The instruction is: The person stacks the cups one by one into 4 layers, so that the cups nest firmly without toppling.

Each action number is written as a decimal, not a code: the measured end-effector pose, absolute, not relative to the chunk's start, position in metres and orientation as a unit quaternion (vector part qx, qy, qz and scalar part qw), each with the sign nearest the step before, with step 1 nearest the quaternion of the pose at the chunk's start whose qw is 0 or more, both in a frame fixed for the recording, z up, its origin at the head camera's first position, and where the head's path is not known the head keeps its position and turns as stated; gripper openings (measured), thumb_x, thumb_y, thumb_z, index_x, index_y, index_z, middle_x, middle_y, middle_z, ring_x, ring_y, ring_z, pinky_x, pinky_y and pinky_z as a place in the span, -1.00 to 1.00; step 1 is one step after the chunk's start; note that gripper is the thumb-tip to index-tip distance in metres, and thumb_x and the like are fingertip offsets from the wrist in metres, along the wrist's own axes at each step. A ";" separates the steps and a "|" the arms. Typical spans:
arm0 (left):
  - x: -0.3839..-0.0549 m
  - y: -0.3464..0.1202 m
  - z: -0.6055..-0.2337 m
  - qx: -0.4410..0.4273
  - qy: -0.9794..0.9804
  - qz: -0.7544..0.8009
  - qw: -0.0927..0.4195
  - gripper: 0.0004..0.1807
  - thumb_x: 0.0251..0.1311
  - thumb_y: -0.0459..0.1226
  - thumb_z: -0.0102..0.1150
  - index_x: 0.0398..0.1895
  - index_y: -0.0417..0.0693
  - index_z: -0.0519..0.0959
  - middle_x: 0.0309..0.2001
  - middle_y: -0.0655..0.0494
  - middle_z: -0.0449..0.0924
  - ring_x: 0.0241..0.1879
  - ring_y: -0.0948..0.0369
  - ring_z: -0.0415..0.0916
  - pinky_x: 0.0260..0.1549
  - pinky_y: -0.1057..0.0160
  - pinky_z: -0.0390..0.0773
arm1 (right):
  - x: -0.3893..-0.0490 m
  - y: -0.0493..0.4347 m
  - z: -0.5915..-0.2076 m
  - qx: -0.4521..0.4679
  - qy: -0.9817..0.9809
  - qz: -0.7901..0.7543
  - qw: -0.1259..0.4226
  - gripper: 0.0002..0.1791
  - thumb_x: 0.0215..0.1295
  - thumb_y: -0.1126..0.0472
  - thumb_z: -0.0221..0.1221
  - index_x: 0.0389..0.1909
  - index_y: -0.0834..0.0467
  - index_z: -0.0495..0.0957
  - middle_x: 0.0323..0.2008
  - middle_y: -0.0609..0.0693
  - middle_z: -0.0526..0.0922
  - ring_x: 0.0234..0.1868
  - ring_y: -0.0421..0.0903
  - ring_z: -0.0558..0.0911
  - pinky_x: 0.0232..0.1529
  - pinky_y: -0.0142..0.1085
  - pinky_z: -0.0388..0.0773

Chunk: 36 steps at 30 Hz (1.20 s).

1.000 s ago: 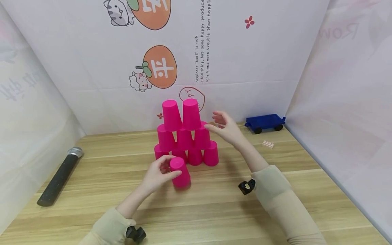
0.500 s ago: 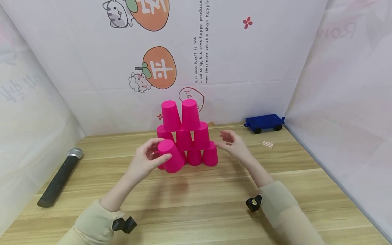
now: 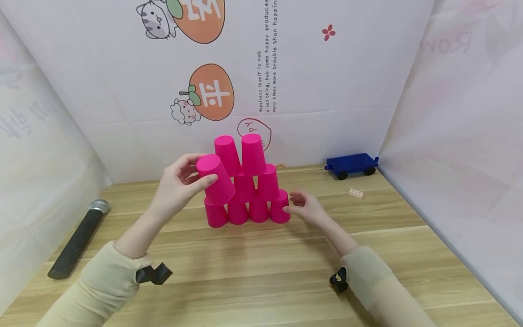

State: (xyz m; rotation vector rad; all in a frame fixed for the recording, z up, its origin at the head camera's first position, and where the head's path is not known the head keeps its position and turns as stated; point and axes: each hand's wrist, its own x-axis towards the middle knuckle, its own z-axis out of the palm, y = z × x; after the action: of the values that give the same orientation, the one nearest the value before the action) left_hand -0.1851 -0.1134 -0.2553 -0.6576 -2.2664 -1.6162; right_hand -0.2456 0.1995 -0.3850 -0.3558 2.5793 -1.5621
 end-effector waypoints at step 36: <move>-0.246 -0.098 -0.162 -0.159 -0.814 -0.535 0.163 -0.40 0.05 -0.01 0.31 0.17 0.06 0.41 0.03 0.11 0.51 -0.02 0.22 0.50 -0.07 0.21 0.59 | -0.260 0.176 -0.392 -0.089 0.852 -0.509 0.082 -0.34 0.20 0.16 0.24 0.23 0.36 0.24 0.11 0.35 0.45 0.14 0.22 0.45 0.04 -0.13 0.54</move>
State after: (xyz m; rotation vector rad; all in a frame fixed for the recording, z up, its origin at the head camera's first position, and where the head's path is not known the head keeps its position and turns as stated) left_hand -0.2456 -0.0975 -0.1618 -0.4530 -2.3202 -1.5254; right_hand -0.2603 0.1756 -0.3924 -0.2653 2.5453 -1.5220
